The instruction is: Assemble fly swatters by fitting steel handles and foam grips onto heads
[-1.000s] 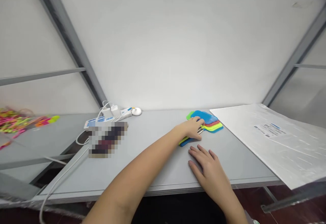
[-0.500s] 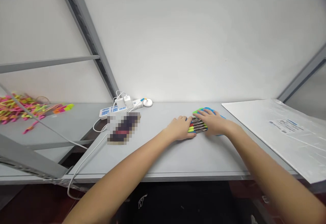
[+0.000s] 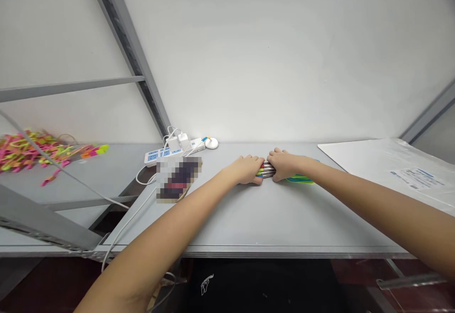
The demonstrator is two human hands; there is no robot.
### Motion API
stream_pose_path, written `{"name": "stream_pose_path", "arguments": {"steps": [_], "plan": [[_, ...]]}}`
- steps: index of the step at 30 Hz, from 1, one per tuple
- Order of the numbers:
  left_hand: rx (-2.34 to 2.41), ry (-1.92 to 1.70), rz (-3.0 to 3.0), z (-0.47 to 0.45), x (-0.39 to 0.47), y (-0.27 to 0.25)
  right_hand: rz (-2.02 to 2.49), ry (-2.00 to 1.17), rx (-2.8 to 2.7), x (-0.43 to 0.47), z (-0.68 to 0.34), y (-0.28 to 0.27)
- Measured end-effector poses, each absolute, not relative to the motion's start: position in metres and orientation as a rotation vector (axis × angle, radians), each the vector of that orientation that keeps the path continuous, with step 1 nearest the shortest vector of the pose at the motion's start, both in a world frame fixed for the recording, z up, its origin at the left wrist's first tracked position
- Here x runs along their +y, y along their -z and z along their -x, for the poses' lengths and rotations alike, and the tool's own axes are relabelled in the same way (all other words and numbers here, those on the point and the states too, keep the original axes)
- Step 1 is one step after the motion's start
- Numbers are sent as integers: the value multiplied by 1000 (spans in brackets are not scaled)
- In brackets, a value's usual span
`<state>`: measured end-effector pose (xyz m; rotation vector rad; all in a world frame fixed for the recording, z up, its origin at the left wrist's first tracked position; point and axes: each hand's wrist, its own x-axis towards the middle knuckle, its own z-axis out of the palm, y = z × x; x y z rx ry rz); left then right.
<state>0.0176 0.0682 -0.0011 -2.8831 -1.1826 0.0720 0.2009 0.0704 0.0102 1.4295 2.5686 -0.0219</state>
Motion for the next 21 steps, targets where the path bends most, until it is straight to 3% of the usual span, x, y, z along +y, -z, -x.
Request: {"name": "stream_pose_path", "arguments": {"steps": [11, 21], "plan": [[-1645, 171, 2456, 0, 88, 17, -1430, -5, 2606, 137, -158, 1], [-1739, 345, 2433, 17, 127, 29, -1288, -14, 2752, 168, -139, -5]]}}
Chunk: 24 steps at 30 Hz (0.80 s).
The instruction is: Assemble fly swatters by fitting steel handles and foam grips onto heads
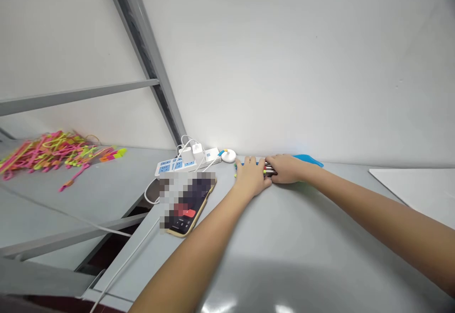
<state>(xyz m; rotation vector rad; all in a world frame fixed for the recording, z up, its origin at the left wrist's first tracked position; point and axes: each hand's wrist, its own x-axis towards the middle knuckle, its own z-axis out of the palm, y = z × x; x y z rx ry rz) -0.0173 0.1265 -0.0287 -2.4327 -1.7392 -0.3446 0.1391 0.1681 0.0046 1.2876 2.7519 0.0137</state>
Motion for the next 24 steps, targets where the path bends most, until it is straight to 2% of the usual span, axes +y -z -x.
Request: {"name": "stream_pose_path", "arguments": {"steps": [11, 18, 24], "plan": [[-1664, 476, 2530, 23, 122, 24, -1169, -27, 2937, 147, -165, -10], [-1602, 524, 2506, 24, 124, 28, -1568, -118, 3323, 62, -229, 5], [-1411, 674, 2548, 9, 116, 22, -1176, 0, 3457, -3, -221, 42]]}}
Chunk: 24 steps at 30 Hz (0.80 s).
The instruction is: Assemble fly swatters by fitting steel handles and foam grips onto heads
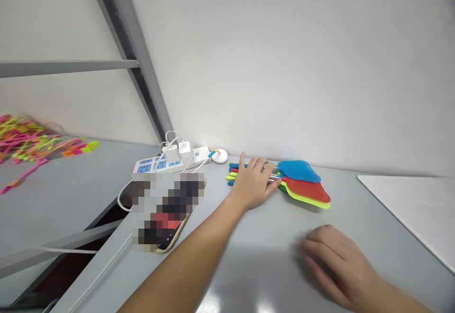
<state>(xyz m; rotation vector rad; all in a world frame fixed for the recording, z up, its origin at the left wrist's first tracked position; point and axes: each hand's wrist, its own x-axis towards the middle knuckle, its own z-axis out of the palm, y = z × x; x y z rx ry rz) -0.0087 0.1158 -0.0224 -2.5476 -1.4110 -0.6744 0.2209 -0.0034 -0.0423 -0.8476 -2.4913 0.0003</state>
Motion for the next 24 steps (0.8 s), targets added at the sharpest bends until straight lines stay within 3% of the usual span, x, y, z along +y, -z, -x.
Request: {"name": "stream_pose_path", "arguments": {"steps": [8, 24], "plan": [[-1408, 683, 2568, 5, 107, 18, 1093, -211, -2313, 10, -205, 49], [-1442, 383, 2583, -16, 154, 26, 871, -413, -2553, 17, -207, 46]]}}
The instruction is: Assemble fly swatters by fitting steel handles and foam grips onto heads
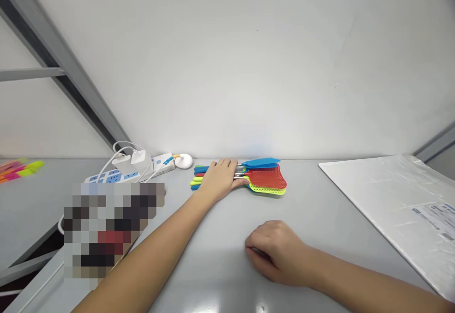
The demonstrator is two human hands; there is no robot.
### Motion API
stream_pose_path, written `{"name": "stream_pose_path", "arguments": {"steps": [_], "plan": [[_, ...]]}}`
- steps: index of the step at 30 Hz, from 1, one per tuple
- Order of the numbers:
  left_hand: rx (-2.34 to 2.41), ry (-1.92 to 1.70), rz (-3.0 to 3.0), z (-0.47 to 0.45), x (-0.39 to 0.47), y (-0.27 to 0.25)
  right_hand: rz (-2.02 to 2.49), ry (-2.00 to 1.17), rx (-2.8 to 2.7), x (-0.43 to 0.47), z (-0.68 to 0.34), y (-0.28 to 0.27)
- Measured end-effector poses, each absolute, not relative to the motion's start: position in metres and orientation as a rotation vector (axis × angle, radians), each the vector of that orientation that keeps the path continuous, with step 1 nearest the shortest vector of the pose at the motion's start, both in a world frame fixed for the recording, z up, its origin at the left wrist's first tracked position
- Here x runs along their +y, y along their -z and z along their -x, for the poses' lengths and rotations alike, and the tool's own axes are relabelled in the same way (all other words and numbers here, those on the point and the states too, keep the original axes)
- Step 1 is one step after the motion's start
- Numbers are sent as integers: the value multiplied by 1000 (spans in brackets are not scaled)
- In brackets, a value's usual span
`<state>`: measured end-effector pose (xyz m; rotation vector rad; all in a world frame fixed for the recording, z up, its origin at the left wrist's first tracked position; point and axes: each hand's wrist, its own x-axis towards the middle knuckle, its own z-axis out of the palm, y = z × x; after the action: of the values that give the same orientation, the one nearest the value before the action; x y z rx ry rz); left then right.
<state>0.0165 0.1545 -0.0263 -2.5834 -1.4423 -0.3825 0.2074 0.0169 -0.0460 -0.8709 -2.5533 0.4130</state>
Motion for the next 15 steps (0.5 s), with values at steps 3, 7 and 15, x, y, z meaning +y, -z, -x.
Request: {"name": "stream_pose_path", "arguments": {"steps": [3, 7, 15], "plan": [[-1402, 362, 2577, -17, 152, 26, 888, -457, -2558, 16, -209, 46], [-1335, 342, 2594, -17, 150, 27, 903, -484, -2565, 16, -210, 46], [-1216, 383, 2628, -16, 146, 27, 900, -514, -2584, 15, -212, 44]]}}
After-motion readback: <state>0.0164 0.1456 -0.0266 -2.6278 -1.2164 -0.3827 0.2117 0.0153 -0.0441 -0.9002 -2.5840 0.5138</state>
